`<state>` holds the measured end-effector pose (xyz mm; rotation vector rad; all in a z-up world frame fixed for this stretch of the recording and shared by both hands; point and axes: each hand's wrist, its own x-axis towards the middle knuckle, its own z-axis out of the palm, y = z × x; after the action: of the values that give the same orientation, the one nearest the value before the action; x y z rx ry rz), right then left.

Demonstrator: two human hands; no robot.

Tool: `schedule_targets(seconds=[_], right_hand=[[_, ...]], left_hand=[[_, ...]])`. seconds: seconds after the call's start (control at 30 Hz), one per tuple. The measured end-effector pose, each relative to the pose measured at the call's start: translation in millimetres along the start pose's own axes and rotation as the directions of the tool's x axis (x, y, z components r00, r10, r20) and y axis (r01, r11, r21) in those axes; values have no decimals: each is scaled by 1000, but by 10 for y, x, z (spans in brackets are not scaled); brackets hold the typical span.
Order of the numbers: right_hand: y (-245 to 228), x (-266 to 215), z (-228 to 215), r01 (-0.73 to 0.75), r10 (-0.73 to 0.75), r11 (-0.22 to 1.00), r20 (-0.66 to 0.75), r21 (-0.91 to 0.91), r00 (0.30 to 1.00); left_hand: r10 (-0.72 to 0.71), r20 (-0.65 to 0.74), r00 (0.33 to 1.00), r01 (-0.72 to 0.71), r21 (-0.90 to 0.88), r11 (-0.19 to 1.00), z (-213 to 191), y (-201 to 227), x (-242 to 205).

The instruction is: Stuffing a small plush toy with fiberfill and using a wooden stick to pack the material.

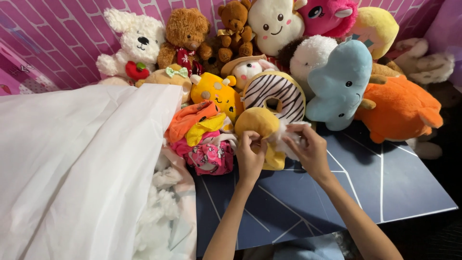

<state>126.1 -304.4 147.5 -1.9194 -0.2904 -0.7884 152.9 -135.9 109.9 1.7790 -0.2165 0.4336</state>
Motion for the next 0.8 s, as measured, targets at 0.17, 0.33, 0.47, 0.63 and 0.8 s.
schedule_targets(seconds=[0.17,0.33,0.47,0.63,0.8], right_hand=[[15,-156,329,253,-255,951,15,-179,967],[33,-229,395,426,-409,877,122,-220,904],[320,-198,375,535,-491,797,215,-281,844],[383,82,413,560,-545,756,149,-339,825],[156,340,496,489,-459,870,268,-57,847]], left_hand=[[-165,3,986,159,-273,949,-26,-47,40],[-261,43,964,255,-419,872,-42,-125,63],[-56,-11,998,54,-120,991,-70,-1,41],[147,-17,989,-143,141,980,-108,215,-10],[196,-60,979,-186,143,972,-165,281,8]])
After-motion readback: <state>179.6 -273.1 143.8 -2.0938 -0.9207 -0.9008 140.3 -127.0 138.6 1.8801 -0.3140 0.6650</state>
